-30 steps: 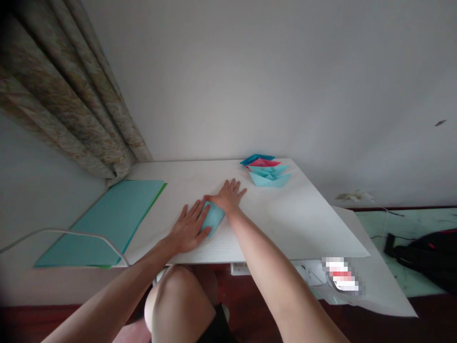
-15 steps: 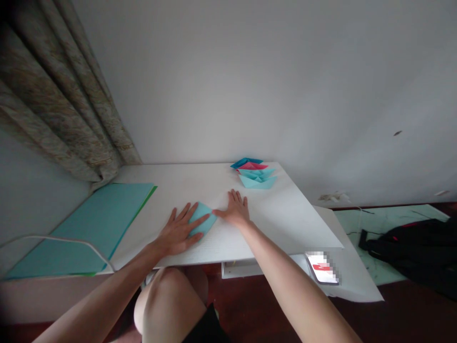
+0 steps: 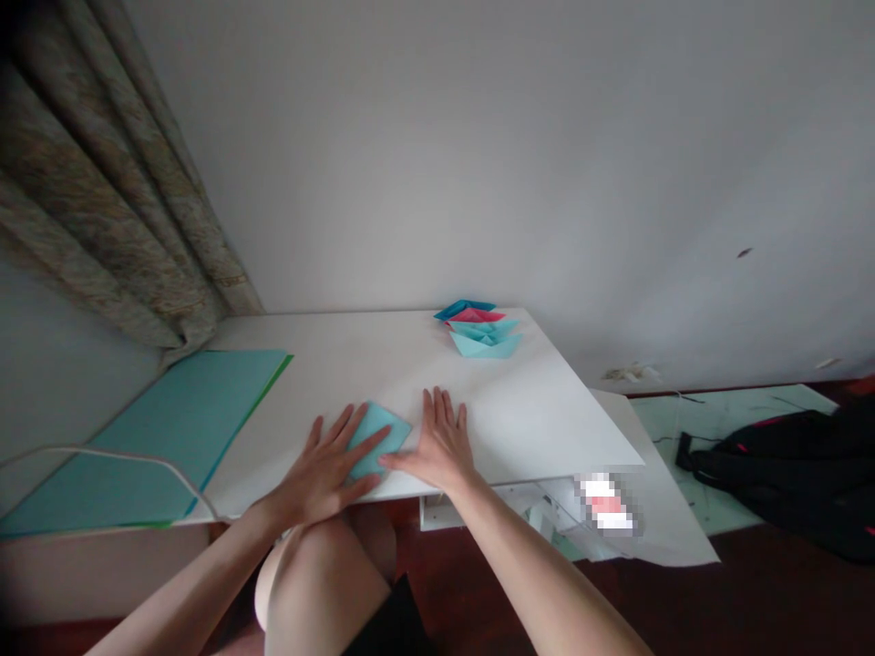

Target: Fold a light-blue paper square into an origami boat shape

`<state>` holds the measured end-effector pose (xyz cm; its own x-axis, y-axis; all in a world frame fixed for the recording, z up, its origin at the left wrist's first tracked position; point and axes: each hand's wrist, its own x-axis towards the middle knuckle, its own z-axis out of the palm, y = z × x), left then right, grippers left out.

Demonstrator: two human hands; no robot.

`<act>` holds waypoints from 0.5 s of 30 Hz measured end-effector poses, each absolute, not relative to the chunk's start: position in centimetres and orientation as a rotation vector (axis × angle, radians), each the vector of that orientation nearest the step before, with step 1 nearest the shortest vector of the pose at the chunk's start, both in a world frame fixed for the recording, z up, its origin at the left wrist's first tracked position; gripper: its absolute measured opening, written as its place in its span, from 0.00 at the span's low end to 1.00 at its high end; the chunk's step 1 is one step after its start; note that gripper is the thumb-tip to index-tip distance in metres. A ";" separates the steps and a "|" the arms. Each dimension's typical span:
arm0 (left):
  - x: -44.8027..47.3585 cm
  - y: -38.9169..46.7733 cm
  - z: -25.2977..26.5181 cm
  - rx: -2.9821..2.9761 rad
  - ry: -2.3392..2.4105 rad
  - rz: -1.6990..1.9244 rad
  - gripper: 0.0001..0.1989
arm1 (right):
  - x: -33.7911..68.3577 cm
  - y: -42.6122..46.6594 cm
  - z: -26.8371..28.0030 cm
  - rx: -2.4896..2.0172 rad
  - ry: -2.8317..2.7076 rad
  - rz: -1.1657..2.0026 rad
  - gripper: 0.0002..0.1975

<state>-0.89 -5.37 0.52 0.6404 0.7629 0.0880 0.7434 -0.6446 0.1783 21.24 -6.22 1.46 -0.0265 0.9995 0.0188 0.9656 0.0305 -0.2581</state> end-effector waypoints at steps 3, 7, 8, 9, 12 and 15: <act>-0.8 -5.4 0.8 2.719 1.251 0.243 0.32 | 21.5 -5.9 1.5 -2.080 -2.061 0.279 0.62; -0.8 -5.5 0.9 2.708 1.254 0.246 0.31 | 22.5 -4.6 1.3 -2.173 -1.954 0.258 0.56; -0.8 -5.5 0.9 2.709 1.253 0.247 0.31 | 22.6 -4.3 1.3 -2.196 -1.933 0.249 0.54; -0.9 -5.5 0.9 2.712 1.251 0.247 0.32 | 22.7 -4.1 1.3 -2.214 -1.917 0.243 0.52; -0.9 -5.4 0.9 2.716 1.248 0.247 0.32 | 22.5 -3.9 1.5 -2.257 -1.877 0.248 0.48; -0.7 -5.7 0.8 2.714 1.280 0.266 0.31 | 22.0 -3.9 1.7 -2.281 -1.847 0.248 0.46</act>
